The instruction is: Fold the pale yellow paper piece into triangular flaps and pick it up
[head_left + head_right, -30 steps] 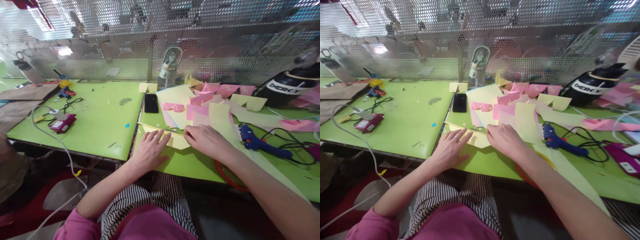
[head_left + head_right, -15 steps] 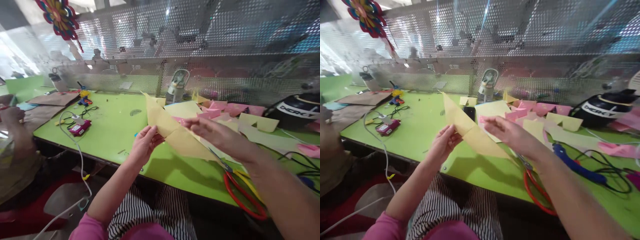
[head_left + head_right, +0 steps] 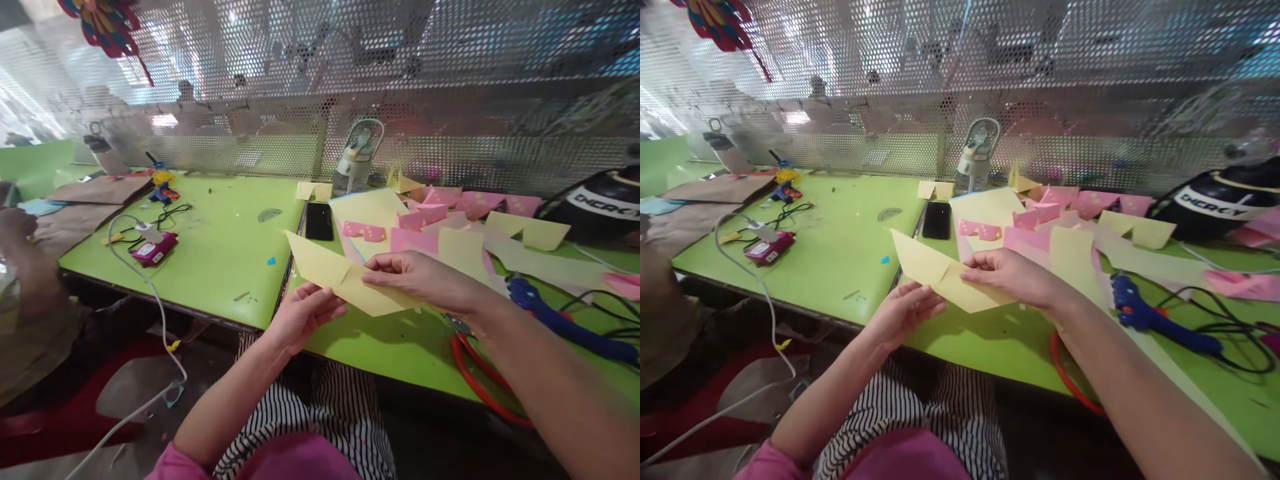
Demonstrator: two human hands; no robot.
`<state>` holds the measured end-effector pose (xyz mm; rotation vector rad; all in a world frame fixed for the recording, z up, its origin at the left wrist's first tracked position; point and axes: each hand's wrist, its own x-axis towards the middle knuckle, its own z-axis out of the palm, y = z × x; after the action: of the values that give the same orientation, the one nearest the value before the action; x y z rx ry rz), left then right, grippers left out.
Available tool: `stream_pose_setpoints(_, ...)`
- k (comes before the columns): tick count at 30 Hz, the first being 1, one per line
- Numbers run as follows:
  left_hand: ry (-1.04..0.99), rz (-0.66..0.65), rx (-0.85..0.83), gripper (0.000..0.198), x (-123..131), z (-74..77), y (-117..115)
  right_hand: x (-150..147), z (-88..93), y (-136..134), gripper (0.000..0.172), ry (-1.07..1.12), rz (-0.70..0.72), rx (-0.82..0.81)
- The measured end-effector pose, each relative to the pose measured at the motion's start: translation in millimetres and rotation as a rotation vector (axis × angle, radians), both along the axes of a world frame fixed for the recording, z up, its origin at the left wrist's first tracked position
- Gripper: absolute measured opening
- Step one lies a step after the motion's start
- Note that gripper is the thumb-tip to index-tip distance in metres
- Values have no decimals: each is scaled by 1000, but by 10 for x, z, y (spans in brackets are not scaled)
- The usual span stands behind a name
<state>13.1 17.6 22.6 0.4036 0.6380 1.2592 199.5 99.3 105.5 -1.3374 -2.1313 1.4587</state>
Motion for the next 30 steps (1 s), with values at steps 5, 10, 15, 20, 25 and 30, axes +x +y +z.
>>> stream_pose_setpoints(5,32,-23,-18,25,43,-32,-37,-12,5,37,31,-19,7,-98)
stream_pose_setpoints(10,59,-42,-47,25,39,-60,-104,-3,9,106,37,-66,-16,-187)
stream_pose_setpoints(15,170,-571,-3,41,-5,-194,-377,49,-42,243,36,-124,43,-243)
stream_pose_setpoints(20,272,-889,121,46,-64,-314,-517,95,-135,359,33,-149,133,-237)
stream_pose_setpoints(25,347,-912,153,47,-74,-344,-504,104,-172,381,34,-140,137,-244)
stream_pose_setpoints(30,373,-929,167,51,-63,-332,-502,102,-152,369,36,-153,127,-267)
